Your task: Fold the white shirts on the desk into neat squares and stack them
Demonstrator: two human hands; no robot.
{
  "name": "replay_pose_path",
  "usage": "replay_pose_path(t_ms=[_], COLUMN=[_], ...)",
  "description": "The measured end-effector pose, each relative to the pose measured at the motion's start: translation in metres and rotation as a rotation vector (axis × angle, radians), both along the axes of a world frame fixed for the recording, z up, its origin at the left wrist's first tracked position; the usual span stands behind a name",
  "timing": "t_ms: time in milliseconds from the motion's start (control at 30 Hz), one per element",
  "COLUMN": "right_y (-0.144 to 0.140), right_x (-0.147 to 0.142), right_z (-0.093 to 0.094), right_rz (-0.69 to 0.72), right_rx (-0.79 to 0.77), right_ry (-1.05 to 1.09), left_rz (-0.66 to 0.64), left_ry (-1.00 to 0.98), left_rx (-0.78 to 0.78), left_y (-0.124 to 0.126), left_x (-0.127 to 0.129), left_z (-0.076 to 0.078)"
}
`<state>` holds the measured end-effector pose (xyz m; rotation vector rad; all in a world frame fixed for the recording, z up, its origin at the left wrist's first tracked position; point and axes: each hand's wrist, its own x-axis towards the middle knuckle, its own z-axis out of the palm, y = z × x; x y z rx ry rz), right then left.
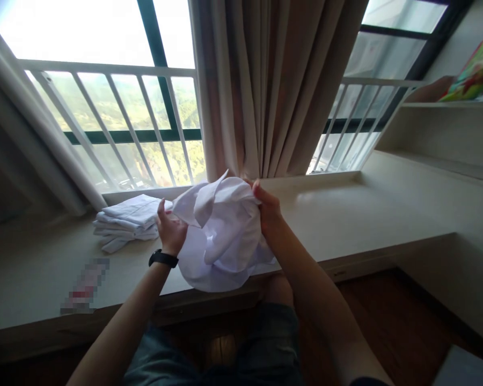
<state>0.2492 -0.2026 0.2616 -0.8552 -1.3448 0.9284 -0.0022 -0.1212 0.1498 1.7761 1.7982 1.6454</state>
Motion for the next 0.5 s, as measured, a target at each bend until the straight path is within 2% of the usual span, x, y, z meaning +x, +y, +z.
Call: replay_pose_path(t_ms=[67,133,233,300,400,500], right_y=[-0.008,-0.014,-0.016,-0.011,-0.001,0.010], right_x=[0.010,0.023,0.045,0.059,0.079,0.095], right_z=[-0.001,-0.002,-0.012,-0.025,-0.041,-0.042], right_rz=[0.072,0.069,-0.095,-0.223,-0.334,-0.434], right_rx=[0.026,0.059,0.124,0.157,0.164,0.158], right_ry=[-0.036,-0.212,-0.608,-0.814,-0.927,-0.823], left_rz=[-0.061,-0.065,0.038,0.037,-0.126,-0.296], left_ry=[0.075,0.146,0.149,0.103,-0.051,-0.183], left_rx=[-0.090,-0.072,0.087,0.199,0.263,0.270], left_y=[0.014,0.024,0.029,0.027,0.023,0.024], left_x=[-0.018,-0.040,-0.069,-0.081,-0.085,-0.082], left_z=[0.005,0.016,0.044,0.068,0.105,0.142])
